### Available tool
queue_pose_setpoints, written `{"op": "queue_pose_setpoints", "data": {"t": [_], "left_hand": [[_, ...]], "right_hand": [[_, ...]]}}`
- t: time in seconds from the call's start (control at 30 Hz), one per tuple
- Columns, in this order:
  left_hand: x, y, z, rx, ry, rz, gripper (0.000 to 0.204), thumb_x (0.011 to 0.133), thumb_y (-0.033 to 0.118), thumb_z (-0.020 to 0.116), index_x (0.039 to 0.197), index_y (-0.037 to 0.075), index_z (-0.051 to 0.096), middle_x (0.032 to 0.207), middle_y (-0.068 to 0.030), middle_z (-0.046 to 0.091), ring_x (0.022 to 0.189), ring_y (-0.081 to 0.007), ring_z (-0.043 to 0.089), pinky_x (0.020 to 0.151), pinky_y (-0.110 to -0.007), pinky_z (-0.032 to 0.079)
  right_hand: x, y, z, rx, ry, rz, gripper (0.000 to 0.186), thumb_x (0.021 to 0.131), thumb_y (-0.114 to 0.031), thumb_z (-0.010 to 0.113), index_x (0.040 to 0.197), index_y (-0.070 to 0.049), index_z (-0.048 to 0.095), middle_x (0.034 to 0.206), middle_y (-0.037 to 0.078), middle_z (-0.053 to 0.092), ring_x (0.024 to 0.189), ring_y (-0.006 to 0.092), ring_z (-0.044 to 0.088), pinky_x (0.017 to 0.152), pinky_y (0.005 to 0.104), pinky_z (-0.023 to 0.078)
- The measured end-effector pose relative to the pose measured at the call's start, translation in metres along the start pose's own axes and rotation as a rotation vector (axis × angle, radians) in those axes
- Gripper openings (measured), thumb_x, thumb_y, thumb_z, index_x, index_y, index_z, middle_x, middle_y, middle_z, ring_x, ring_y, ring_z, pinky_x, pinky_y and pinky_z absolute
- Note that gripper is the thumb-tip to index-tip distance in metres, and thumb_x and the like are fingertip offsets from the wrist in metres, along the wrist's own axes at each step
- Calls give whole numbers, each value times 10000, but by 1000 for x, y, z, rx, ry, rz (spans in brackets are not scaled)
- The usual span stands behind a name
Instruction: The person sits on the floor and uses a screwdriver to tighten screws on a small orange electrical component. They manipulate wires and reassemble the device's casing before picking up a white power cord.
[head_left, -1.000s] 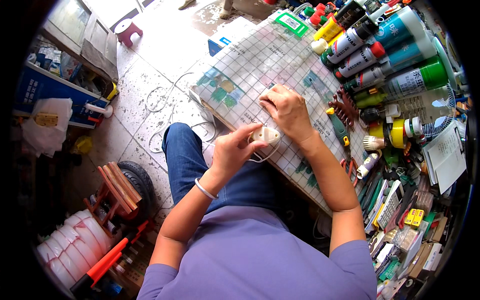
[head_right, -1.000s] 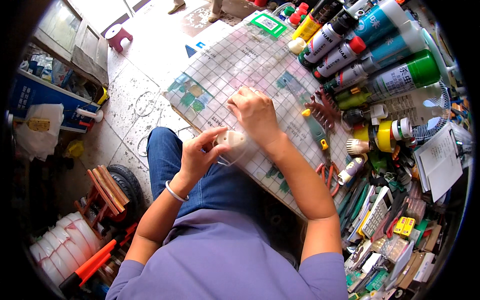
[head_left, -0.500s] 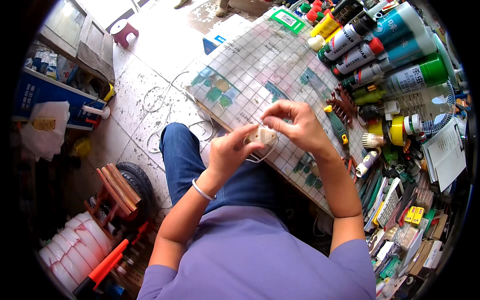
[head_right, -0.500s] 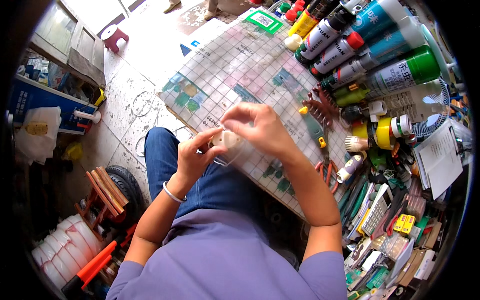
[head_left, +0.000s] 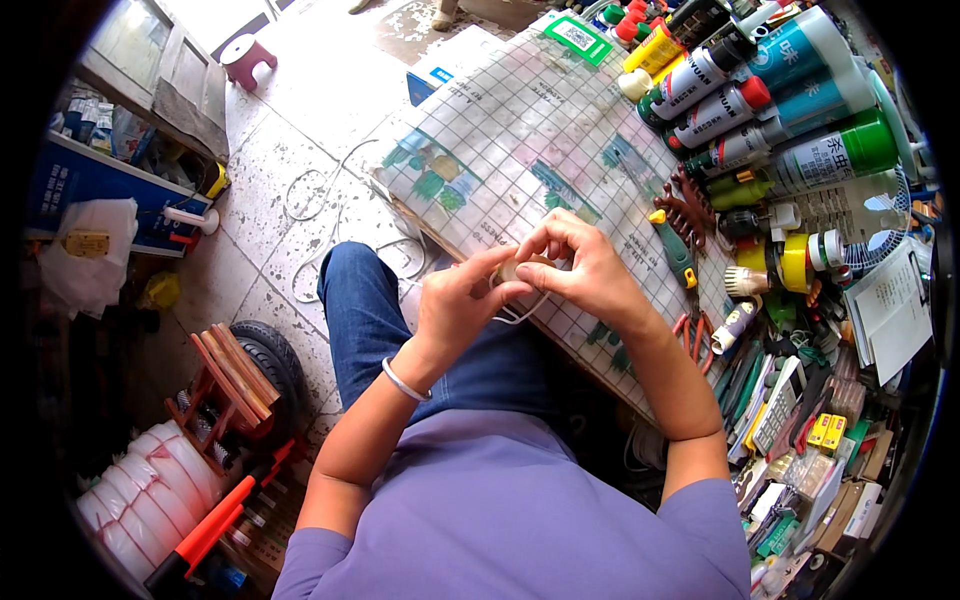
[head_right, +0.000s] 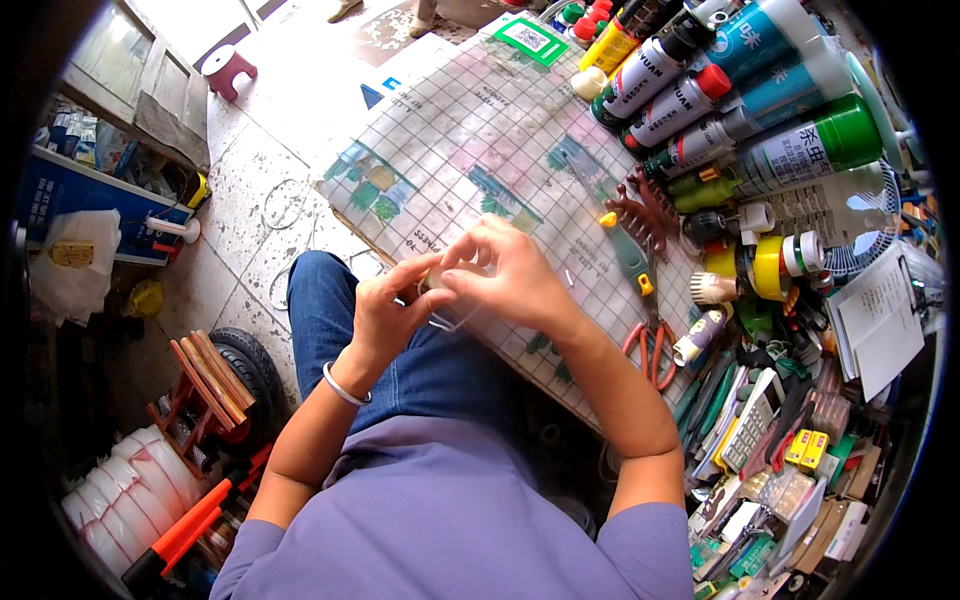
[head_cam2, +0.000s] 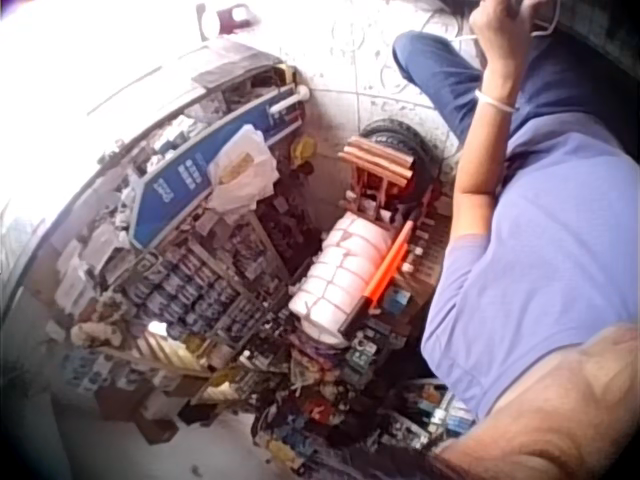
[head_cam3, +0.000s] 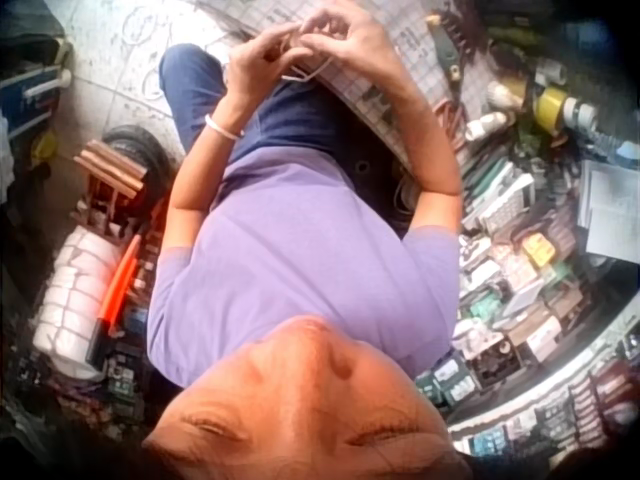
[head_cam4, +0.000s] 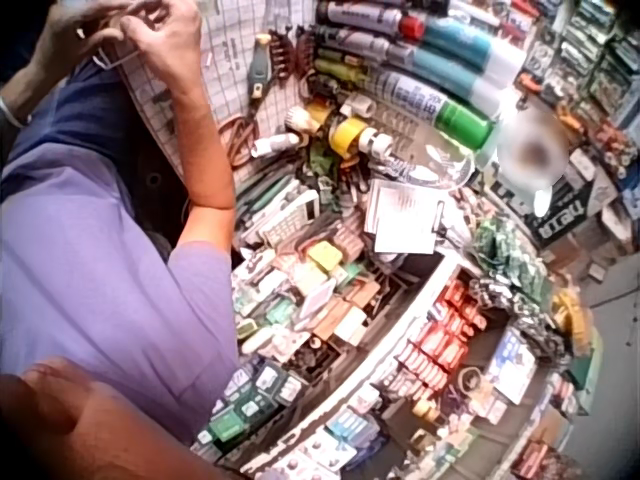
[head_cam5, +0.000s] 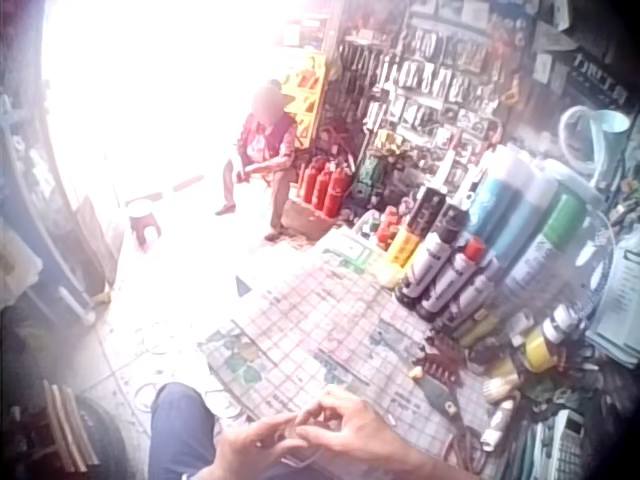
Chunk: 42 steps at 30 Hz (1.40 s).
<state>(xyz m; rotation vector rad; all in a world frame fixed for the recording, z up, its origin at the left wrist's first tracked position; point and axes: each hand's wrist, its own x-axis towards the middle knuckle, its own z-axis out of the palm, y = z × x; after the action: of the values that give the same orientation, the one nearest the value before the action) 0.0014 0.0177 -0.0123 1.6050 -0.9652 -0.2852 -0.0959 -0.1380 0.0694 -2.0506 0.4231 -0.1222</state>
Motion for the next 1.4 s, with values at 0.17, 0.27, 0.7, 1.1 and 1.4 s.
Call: {"op": "queue_pose_setpoints", "data": {"t": [0.17,0.27,0.7,1.1,1.4], "left_hand": [[-1,-2,1,11,2,8,455,698,242,859,1102,119,689,528,-31,525,432,-110,479,439,-272,398],[-1,-2,1,15,-2,1,453,698,244,859,1100,122,689,524,-33,522,429,-112,475,438,-273,397],[0,2,0,18,-16,-16,452,706,251,851,1111,124,693,532,-39,526,435,-112,473,444,-273,399],[-1,1,0,24,-13,-19,457,728,268,837,1131,117,686,550,-39,531,443,-116,464,461,-271,402],[-3,1,-3,9,-56,-38,458,741,134,835,1164,63,677,757,-67,696,516,-45,544,496,-194,440]], "right_hand": [[4,7,-3,158,-62,101,153,815,-156,766,891,-60,674,809,-49,522,681,28,440,595,196,362],[5,9,-2,172,-56,123,160,809,-156,773,888,-63,670,767,-65,511,658,15,425,573,190,353],[15,10,-9,266,9,122,131,845,-131,735,922,-52,664,755,-51,560,709,31,507,622,211,415],[54,32,3,-608,303,-465,81,807,-108,714,858,-54,682,836,73,625,764,278,624,695,372,493],[-4,0,-31,-118,-40,-12,109,883,-95,664,909,11,668,827,79,610,734,154,598,672,289,470]]}}
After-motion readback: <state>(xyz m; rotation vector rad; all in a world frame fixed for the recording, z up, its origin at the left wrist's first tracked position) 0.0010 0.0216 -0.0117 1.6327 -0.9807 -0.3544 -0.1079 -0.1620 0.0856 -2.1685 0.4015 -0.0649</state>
